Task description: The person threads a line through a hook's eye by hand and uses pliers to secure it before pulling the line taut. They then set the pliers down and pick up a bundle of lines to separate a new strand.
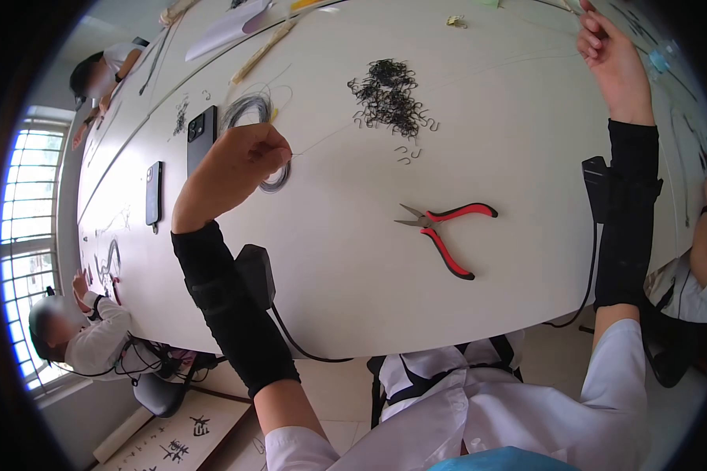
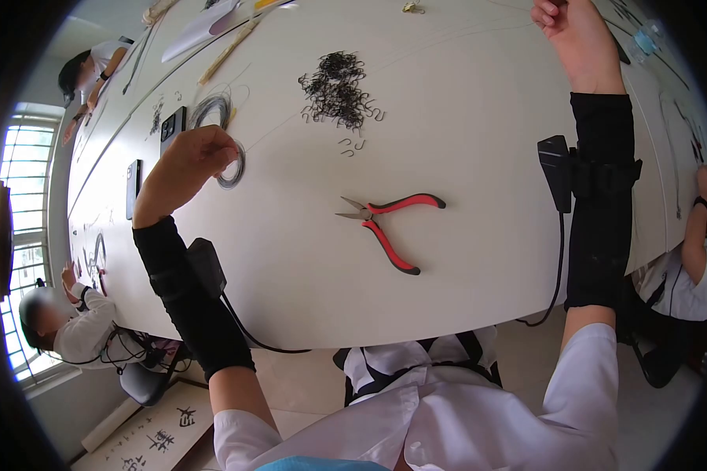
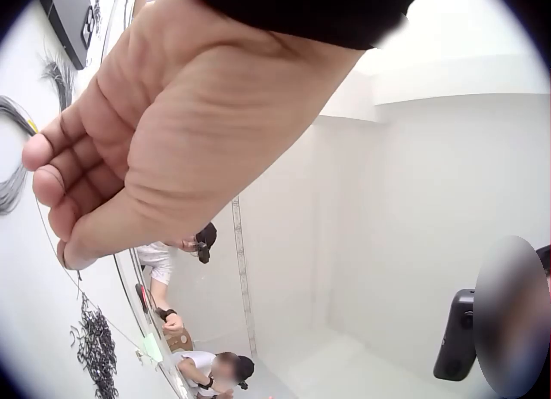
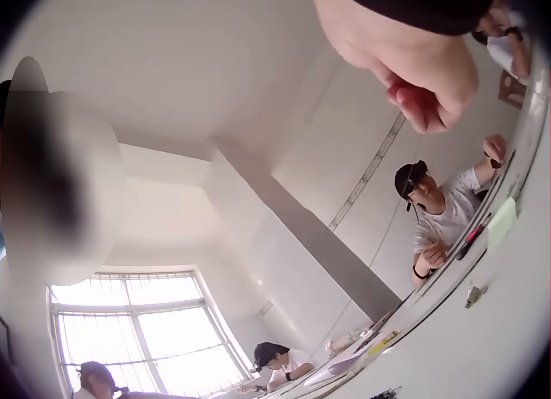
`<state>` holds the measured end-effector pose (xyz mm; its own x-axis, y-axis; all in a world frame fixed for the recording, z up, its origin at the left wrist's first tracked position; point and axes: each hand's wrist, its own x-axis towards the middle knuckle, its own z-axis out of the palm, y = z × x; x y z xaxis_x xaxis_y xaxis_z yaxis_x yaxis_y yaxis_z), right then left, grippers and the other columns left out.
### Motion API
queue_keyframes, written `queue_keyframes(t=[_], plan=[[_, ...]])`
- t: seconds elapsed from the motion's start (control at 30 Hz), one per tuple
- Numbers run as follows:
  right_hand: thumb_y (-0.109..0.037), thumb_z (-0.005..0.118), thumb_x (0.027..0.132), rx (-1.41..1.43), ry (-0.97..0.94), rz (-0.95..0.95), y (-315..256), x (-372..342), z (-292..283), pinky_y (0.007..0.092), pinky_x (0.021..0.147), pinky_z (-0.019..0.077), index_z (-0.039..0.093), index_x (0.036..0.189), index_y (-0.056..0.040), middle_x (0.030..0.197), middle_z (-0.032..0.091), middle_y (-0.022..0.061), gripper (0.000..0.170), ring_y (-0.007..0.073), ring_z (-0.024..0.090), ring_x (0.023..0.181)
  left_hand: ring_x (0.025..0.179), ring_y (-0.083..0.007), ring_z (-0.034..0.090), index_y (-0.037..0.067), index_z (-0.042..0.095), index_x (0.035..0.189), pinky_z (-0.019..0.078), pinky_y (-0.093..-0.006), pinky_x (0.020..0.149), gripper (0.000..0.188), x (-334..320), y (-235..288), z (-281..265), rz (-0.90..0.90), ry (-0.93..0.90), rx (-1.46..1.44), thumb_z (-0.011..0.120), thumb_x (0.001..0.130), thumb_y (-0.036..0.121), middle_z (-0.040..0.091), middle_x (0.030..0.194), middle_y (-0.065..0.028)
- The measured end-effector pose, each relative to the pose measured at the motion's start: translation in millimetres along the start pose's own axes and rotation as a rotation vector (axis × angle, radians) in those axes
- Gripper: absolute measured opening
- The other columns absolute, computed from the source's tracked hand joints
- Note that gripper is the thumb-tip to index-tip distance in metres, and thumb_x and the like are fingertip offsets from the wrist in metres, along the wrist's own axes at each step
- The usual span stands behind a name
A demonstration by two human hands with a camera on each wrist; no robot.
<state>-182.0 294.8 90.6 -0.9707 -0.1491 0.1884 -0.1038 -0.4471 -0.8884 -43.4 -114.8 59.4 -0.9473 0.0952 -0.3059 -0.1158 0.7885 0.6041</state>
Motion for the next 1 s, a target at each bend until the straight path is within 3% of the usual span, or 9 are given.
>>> queue_keyframes(t=[0.1,0.17,0.27,0.37,0.4,0.53,0.7,0.9,1.0], plan=[[-0.017,0.054,0.102,-0.175,-0.242,0.170,2.2,-14.6,20.7,0.0207,0.059,0.0394,0.051,0.123,-0.0006,0.077,0.051,-0.0041,0.027,0.0064,0.045,0.063,0.092,-0.0138,0.068,-0.002,0.069,0.103,0.0521,-0.0281,0.088,0.013,0.3,24.8,3.3,0.091,0.128,-0.244,0.066,0.098,0.010,0.071,0.096,-0.0075],[-0.018,0.054,0.102,-0.313,-0.388,0.246,11.9,-31.9,41.2,0.0195,0.057,0.0366,0.049,0.128,-0.0003,0.076,0.048,-0.0058,0.032,0.0049,0.042,0.061,0.097,-0.0143,0.067,-0.002,0.069,0.103,0.0512,-0.0300,0.093,0.012,3.4,42.8,18.5,0.337,0.231,-0.347,0.067,0.097,0.008,0.069,0.107,-0.0094],[-0.026,0.052,0.101,-0.655,-0.511,0.200,29.9,-52.4,70.5,0.0208,0.064,0.0352,0.056,0.120,-0.0057,0.078,0.052,-0.0046,0.028,0.0040,0.046,0.070,0.111,-0.0200,0.066,-0.002,0.070,0.103,0.0481,-0.0354,0.104,0.012,5.8,66.1,39.1,0.556,0.307,-0.389,0.069,0.095,0.006,0.062,0.131,-0.0141],[-0.026,0.049,0.101,-0.566,-0.511,0.154,47.6,-71.6,85.8,0.0223,0.061,0.0250,0.052,0.119,-0.0079,0.075,0.039,-0.0061,0.026,0.0044,0.032,0.066,0.132,-0.0255,0.056,-0.001,0.067,0.100,0.0408,-0.0405,0.113,0.006,5.3,81.5,56.2,0.615,0.235,-0.486,0.066,0.097,0.004,0.060,0.138,-0.0147],[-0.019,0.052,0.102,-0.493,-0.548,0.191,49.4,-70.1,82.3,0.0218,0.061,0.0318,0.056,0.120,-0.0048,0.076,0.050,-0.0019,0.023,0.0058,0.041,0.069,0.123,-0.0226,0.062,-0.002,0.067,0.102,0.0460,-0.0379,0.108,0.007,7.2,83.1,60.6,0.628,0.238,-0.472,0.066,0.097,0.003,0.066,0.127,-0.0153],[-0.020,0.051,0.101,-0.538,-0.594,0.195,50.6,-72.5,84.3,0.0213,0.063,0.0314,0.053,0.121,-0.0067,0.078,0.048,-0.0057,0.024,0.0035,0.040,0.069,0.094,-0.0144,0.069,-0.007,0.067,0.105,0.0544,-0.0286,0.091,0.013,8.4,87.3,72.0,0.532,0.230,-0.548,0.067,0.098,0.004,0.072,0.096,-0.0089],[-0.021,0.058,0.104,-0.669,-0.639,0.081,59.8,-65.4,75.3,0.0199,0.070,0.0405,0.062,0.117,-0.0040,0.085,0.057,-0.0045,0.022,0.0027,0.050,0.076,0.093,-0.0144,0.069,-0.007,0.068,0.105,0.0538,-0.0288,0.090,0.014,6.9,87.0,68.9,0.499,0.263,-0.500,0.068,0.097,0.005,0.072,0.097,-0.0087],[-0.022,0.066,0.100,-0.845,-0.431,-0.109,64.4,-60.7,70.5,0.0217,0.064,0.0451,0.070,0.101,-0.0006,0.079,0.064,-0.0001,0.022,0.0059,0.056,0.071,0.091,-0.0137,0.070,-0.004,0.070,0.102,0.0537,-0.0287,0.090,0.013,6.7,87.7,69.1,0.480,0.371,-0.349,0.069,0.096,0.007,0.074,0.096,-0.0090],[-0.021,0.063,0.103,-0.809,-0.479,0.012,57.7,-65.1,74.8,0.0192,0.076,0.0449,0.067,0.104,-0.0006,0.088,0.063,-0.0031,0.021,0.0031,0.055,0.081,0.091,-0.0147,0.071,-0.004,0.070,0.102,0.0537,-0.0289,0.090,0.014,9.0,85.2,73.4,0.467,0.432,-0.266,0.068,0.096,0.009,0.075,0.095,-0.0099]])
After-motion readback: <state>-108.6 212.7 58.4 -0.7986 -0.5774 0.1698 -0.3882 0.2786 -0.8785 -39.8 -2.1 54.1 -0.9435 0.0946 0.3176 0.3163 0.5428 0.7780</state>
